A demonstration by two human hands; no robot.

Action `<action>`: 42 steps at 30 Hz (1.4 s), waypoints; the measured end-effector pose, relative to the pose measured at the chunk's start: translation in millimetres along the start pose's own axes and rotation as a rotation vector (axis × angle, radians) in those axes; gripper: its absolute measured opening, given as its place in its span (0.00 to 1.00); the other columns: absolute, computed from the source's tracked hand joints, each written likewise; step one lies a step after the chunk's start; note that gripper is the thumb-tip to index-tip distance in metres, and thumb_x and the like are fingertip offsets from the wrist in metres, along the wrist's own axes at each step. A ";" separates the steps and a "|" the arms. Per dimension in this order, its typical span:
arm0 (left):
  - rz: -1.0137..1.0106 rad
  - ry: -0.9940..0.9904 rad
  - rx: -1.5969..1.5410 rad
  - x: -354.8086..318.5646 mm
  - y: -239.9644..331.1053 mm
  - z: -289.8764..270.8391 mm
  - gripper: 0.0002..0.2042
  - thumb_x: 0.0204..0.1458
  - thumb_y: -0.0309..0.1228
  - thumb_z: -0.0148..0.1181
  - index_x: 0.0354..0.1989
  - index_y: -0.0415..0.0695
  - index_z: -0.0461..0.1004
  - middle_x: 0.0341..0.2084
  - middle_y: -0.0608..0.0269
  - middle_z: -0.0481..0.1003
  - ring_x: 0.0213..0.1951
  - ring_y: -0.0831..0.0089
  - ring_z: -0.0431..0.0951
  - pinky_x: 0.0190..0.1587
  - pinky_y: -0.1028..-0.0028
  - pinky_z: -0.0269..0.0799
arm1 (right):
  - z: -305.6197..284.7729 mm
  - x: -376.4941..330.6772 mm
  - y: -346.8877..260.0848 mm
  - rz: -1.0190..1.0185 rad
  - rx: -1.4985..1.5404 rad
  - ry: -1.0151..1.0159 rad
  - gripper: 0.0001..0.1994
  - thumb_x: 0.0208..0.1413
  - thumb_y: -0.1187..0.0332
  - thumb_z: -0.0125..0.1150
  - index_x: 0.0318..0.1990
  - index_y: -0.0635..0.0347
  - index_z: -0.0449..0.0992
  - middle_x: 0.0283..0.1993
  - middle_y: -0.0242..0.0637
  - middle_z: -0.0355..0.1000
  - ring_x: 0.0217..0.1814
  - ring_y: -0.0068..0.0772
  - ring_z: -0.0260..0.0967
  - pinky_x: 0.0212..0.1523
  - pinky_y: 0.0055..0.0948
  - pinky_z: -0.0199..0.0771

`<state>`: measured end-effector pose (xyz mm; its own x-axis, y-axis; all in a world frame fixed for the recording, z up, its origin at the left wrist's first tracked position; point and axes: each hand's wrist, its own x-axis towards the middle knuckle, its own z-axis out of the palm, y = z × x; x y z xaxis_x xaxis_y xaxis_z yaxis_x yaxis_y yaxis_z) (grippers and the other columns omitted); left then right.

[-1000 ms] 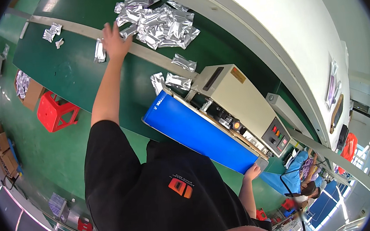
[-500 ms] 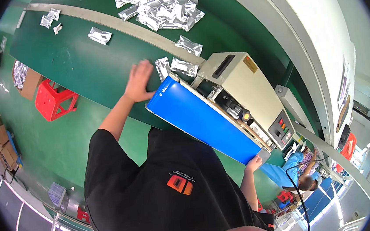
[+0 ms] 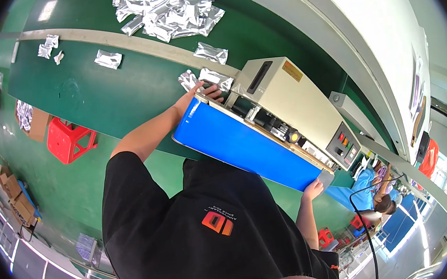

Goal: Manually placing small foil packets into a heat sealer and placing the sealed packets onto a conveyor belt.

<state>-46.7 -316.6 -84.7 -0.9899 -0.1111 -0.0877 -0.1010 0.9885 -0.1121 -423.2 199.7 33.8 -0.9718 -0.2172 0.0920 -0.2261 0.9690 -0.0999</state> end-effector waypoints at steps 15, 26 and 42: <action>-0.648 0.775 -0.478 32.4 -199.9 3.4 0.21 0.51 0.39 0.61 0.54 0.49 0.72 0.63 0.58 0.61 0.66 0.56 0.55 0.65 0.52 0.50 | -3.8 0.1 -6.6 -0.012 0.009 -0.011 0.18 0.63 0.58 0.45 0.34 0.68 0.70 0.36 0.52 0.65 0.42 0.54 0.62 0.45 0.48 0.62; -1.955 0.278 -0.413 -101.6 -169.8 56.6 0.55 0.44 0.70 0.48 0.71 0.40 0.38 0.70 0.40 0.37 0.72 0.51 0.32 0.65 0.38 0.24 | 2.3 -0.5 -4.7 -0.046 -0.007 0.038 0.17 0.63 0.59 0.45 0.34 0.67 0.70 0.36 0.51 0.64 0.41 0.54 0.62 0.44 0.48 0.61; -1.491 0.912 -0.598 -3.0 -145.8 43.4 0.46 0.44 0.46 0.66 0.65 0.29 0.50 0.65 0.26 0.44 0.66 0.35 0.47 0.67 0.53 0.45 | 2.4 -5.2 -2.7 0.040 -0.092 0.073 0.18 0.63 0.56 0.45 0.35 0.64 0.72 0.35 0.51 0.67 0.43 0.56 0.64 0.44 0.51 0.62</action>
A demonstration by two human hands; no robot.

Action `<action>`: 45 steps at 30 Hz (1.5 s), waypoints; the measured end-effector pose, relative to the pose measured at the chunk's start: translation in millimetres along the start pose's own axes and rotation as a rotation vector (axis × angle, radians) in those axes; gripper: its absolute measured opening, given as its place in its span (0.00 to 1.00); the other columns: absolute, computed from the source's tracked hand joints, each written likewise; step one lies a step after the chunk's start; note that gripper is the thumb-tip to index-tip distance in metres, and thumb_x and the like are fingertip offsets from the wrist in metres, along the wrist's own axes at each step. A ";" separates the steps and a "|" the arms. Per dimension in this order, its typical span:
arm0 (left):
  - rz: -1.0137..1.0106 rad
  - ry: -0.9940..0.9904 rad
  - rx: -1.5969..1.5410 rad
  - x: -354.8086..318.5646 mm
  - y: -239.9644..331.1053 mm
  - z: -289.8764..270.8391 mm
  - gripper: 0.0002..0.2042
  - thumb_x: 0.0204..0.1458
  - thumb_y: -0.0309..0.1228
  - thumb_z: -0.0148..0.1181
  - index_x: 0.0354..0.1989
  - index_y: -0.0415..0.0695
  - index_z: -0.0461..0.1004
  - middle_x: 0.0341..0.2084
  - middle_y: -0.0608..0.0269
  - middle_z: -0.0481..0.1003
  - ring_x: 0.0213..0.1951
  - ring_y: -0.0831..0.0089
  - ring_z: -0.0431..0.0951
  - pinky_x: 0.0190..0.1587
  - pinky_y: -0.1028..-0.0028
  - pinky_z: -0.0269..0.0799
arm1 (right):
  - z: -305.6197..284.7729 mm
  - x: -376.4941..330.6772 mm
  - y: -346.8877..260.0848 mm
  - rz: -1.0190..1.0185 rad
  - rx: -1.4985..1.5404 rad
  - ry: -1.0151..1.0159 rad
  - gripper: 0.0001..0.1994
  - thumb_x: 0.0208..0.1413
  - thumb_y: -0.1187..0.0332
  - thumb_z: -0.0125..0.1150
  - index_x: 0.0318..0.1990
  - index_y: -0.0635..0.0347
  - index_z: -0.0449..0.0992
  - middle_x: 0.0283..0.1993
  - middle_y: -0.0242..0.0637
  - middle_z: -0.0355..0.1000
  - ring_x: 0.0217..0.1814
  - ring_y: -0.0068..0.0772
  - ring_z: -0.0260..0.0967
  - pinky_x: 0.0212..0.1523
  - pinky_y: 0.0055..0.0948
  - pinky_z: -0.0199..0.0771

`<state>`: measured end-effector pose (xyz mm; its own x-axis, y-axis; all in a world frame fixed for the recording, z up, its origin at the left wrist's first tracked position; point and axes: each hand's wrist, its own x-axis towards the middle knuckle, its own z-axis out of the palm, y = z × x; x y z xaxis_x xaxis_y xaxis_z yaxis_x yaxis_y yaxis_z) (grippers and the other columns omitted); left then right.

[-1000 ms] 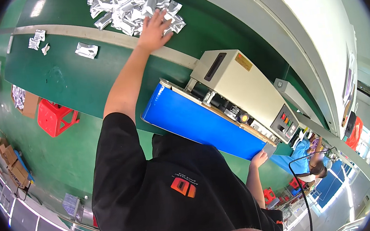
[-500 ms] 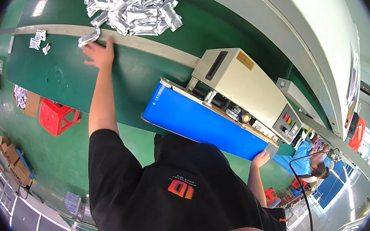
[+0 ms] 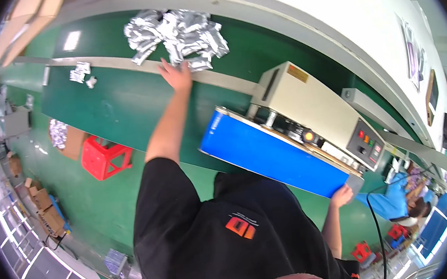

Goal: Manually placing small foil packets into a heat sealer and placing the sealed packets onto a conveyor belt.

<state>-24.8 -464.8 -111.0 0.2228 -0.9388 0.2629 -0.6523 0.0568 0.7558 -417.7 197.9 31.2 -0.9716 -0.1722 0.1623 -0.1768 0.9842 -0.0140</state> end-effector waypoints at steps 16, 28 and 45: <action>0.188 -0.227 0.082 63.3 34.8 6.5 0.23 0.49 0.44 0.58 0.52 0.46 0.73 0.57 0.51 0.67 0.55 0.53 0.68 0.60 0.57 0.60 | -10.8 -18.5 15.4 -0.233 0.301 -0.021 0.22 0.66 0.57 0.43 0.30 0.70 0.68 0.32 0.54 0.63 0.38 0.56 0.61 0.40 0.49 0.58; -0.102 -0.062 0.689 128.4 -43.6 -29.9 0.47 0.45 0.67 0.49 0.68 0.46 0.53 0.68 0.55 0.53 0.70 0.59 0.46 0.67 0.43 0.35 | -5.1 -19.0 3.2 -0.088 0.597 0.003 0.19 0.67 0.60 0.43 0.25 0.65 0.63 0.28 0.36 0.54 0.32 0.33 0.54 0.37 0.34 0.57; 0.248 -0.082 0.223 -10.5 -76.0 -98.5 0.21 0.55 0.31 0.49 0.58 0.38 0.67 0.59 0.47 0.65 0.64 0.50 0.60 0.66 0.55 0.51 | -14.6 -20.6 27.1 -0.249 0.706 -0.054 0.11 0.58 0.72 0.53 0.25 0.65 0.63 0.31 0.34 0.55 0.31 0.28 0.55 0.31 0.28 0.56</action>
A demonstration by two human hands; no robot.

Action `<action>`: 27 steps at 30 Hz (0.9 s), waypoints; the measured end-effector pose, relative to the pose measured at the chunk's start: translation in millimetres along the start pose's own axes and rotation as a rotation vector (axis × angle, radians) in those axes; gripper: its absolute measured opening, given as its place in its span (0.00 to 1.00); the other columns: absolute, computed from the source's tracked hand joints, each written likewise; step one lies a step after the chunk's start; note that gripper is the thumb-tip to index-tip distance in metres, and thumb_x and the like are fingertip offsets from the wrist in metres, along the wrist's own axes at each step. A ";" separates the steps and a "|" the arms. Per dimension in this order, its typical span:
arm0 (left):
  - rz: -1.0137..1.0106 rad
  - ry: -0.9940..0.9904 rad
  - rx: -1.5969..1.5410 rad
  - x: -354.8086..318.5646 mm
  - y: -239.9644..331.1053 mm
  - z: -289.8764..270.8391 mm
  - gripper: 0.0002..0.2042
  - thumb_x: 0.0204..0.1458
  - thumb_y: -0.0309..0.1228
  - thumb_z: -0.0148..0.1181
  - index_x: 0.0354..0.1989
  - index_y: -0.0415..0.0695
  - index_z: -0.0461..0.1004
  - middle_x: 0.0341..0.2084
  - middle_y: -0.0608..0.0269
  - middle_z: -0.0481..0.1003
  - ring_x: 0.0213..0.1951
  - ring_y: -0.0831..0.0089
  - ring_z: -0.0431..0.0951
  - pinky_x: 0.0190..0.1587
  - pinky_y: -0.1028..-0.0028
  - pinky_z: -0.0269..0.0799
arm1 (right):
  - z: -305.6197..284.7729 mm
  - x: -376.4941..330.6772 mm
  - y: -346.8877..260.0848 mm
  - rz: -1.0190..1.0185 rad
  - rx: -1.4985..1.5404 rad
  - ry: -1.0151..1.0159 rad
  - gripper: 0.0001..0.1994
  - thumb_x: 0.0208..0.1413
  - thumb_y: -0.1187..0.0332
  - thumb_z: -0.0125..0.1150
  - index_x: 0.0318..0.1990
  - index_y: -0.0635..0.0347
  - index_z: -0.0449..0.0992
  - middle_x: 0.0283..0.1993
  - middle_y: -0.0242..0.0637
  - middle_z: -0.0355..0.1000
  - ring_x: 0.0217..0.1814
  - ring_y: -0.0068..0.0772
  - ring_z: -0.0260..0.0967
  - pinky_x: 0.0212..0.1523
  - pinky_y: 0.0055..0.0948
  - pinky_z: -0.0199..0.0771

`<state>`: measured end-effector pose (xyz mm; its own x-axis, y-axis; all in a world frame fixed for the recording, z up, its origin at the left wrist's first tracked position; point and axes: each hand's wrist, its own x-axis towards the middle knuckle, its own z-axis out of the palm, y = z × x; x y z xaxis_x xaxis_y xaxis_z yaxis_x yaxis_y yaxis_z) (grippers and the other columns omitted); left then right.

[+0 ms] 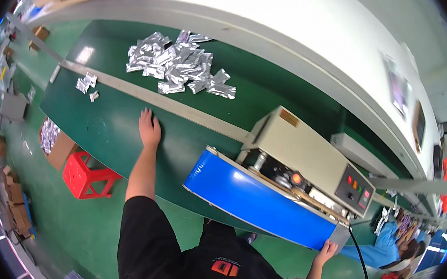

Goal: Manually placing small foil packets into a heat sealer and placing the sealed packets onto a conveyor belt.

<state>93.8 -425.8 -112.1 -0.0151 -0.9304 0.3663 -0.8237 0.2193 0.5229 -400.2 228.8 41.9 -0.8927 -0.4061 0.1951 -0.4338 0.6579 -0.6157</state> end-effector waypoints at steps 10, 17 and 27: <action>-0.195 -0.458 0.100 -322.0 76.2 -136.5 0.27 0.47 0.31 0.56 0.57 0.36 0.67 0.59 0.44 0.64 0.63 0.49 0.61 0.65 0.60 0.57 | -58.2 -24.2 15.8 -0.233 0.298 -0.003 0.06 0.48 0.73 0.62 0.27 0.64 0.71 0.34 0.41 0.69 0.42 0.40 0.66 0.46 0.36 0.66; -0.181 -1.351 0.251 -554.1 163.4 -129.5 0.21 0.45 0.44 0.58 0.45 0.45 0.76 0.39 0.41 0.75 0.45 0.48 0.75 0.52 0.57 0.70 | -75.5 -150.9 163.0 0.335 0.493 0.073 0.11 0.55 0.70 0.60 0.24 0.67 0.71 0.25 0.39 0.70 0.29 0.29 0.67 0.35 0.27 0.68; 0.152 -1.488 0.352 -508.4 225.5 -65.3 0.17 0.49 0.43 0.54 0.36 0.42 0.77 0.35 0.49 0.77 0.41 0.57 0.77 0.47 0.61 0.71 | -136.9 -386.8 351.8 1.072 -0.071 -0.839 0.17 0.49 0.58 0.56 0.22 0.67 0.75 0.23 0.45 0.74 0.27 0.40 0.73 0.32 0.37 0.71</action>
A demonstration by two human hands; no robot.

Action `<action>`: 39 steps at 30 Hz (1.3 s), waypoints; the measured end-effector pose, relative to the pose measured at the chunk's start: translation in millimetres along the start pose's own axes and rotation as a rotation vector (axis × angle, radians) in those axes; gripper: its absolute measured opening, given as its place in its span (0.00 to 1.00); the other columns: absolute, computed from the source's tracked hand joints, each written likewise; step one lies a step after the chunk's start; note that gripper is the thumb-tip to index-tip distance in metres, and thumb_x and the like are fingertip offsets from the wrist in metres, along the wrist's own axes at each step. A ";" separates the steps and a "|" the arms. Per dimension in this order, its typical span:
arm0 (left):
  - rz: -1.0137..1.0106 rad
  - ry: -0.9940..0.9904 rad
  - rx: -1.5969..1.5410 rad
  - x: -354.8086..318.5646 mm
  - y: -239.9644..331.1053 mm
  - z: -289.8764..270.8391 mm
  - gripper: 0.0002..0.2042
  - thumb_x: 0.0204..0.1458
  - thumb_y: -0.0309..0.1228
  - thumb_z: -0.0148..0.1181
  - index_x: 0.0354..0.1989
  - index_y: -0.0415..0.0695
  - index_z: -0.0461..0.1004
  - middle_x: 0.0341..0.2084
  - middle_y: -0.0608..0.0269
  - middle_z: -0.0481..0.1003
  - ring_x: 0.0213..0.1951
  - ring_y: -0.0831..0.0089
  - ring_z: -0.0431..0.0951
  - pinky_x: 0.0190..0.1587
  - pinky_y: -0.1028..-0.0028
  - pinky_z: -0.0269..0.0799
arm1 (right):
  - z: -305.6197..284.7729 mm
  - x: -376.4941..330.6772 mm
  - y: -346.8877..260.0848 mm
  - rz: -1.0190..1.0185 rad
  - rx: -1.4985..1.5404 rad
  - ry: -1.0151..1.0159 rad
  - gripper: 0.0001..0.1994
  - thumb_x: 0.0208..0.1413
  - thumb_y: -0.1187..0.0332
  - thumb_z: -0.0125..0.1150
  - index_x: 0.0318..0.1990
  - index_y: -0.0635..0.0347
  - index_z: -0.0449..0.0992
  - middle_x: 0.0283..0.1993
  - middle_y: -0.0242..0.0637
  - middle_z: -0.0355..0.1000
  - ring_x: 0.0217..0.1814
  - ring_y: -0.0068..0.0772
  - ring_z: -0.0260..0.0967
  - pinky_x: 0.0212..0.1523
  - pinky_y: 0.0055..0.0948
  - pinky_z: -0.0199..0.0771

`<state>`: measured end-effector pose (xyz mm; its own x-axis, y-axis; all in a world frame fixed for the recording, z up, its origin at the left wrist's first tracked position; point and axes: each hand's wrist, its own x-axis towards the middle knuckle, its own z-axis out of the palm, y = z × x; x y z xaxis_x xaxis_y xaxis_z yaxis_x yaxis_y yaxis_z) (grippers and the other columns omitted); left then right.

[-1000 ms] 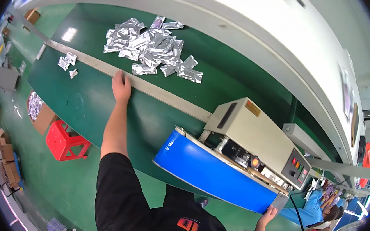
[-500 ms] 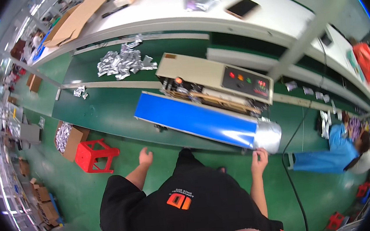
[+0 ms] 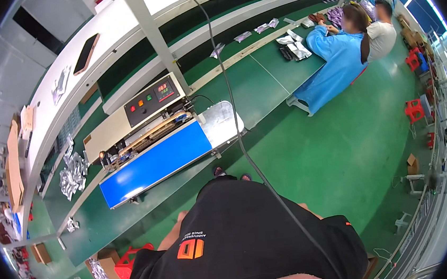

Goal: Manually placing small foil packets into a heat sealer and placing the sealed packets onto a conveyor belt.

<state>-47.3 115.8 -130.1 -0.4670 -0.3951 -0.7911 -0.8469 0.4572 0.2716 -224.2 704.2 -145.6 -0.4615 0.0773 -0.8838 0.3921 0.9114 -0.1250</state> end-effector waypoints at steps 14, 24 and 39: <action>0.492 -0.139 -0.347 93.0 110.7 -35.6 0.18 0.53 0.43 0.54 0.41 0.41 0.79 0.34 0.54 0.79 0.41 0.64 0.78 0.46 0.70 0.71 | -97.3 24.5 -196.2 -0.222 0.278 0.596 0.20 0.49 0.56 0.58 0.20 0.67 0.74 0.23 0.57 0.70 0.26 0.57 0.70 0.31 0.48 0.69; -0.603 0.352 -0.791 -32.7 34.9 48.1 0.18 0.54 0.39 0.55 0.41 0.35 0.76 0.32 0.55 0.79 0.33 0.64 0.77 0.41 0.67 0.72 | -353.2 102.7 -557.7 -0.949 0.417 0.895 0.15 0.58 0.59 0.56 0.29 0.64 0.76 0.29 0.48 0.72 0.32 0.49 0.70 0.36 0.39 0.69; -0.741 0.300 -1.082 -193.7 238.6 162.5 0.15 0.56 0.38 0.56 0.39 0.37 0.77 0.30 0.59 0.78 0.32 0.74 0.75 0.38 0.72 0.71 | -299.9 194.9 -805.0 -0.468 -0.060 0.605 0.19 0.57 0.50 0.48 0.56 0.30 0.71 0.71 0.48 0.46 0.74 0.56 0.37 0.64 0.70 0.34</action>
<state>-117.5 430.9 -1.1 0.2654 -0.4951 -0.8273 -0.6312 -0.7379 0.2391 -868.4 106.7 -82.0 -0.9307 -0.1303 -0.3418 0.0123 0.9227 -0.3853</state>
